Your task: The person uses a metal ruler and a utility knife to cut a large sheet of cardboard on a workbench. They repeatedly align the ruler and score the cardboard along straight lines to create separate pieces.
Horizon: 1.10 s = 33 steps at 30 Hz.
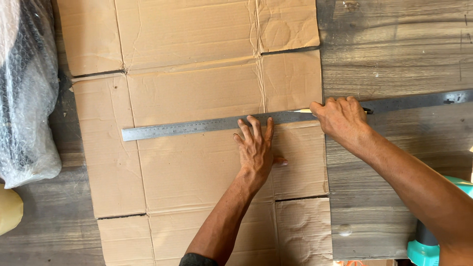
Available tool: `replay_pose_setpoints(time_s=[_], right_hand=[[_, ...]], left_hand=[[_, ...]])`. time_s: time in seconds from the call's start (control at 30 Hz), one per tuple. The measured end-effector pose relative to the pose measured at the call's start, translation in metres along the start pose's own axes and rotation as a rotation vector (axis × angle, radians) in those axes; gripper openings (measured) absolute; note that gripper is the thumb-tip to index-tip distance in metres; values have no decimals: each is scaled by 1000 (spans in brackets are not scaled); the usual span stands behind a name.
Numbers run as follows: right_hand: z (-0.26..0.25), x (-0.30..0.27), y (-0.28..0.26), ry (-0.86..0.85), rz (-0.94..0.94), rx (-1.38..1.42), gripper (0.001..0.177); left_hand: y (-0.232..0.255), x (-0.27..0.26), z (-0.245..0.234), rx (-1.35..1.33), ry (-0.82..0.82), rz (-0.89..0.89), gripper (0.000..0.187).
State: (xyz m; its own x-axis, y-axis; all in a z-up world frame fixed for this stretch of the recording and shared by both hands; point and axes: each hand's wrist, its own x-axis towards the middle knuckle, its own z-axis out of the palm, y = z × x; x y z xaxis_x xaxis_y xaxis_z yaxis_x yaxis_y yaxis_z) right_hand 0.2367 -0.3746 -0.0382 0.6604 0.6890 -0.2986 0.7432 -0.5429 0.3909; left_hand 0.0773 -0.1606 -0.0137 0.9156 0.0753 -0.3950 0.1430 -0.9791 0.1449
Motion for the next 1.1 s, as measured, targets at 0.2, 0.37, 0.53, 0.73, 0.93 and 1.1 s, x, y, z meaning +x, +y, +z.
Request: replay_pose_setpoints(time_s=[0.2,0.37,0.53,0.73,0.93,1.1], right_hand=[[-8,-9,9,16,22,66,13],[-49,-24,-1,22,176,547,37],[-21,-20,-60,199,146,752,45],[-17,-19,-113,393,106,536,46],[-35,-26,-134,208,136,547,50],[-58,-38,-169,177,88,526,42]], left_hand=[[0,1,8,23,12,-12,128],[-1,-5,21,-28,83,21,119],[-1,-24,43,-126,185,50,109],[-6,-59,81,-366,332,65,68],[-49,-114,124,-304,432,-72,86],[-100,-163,142,-307,436,-142,99]])
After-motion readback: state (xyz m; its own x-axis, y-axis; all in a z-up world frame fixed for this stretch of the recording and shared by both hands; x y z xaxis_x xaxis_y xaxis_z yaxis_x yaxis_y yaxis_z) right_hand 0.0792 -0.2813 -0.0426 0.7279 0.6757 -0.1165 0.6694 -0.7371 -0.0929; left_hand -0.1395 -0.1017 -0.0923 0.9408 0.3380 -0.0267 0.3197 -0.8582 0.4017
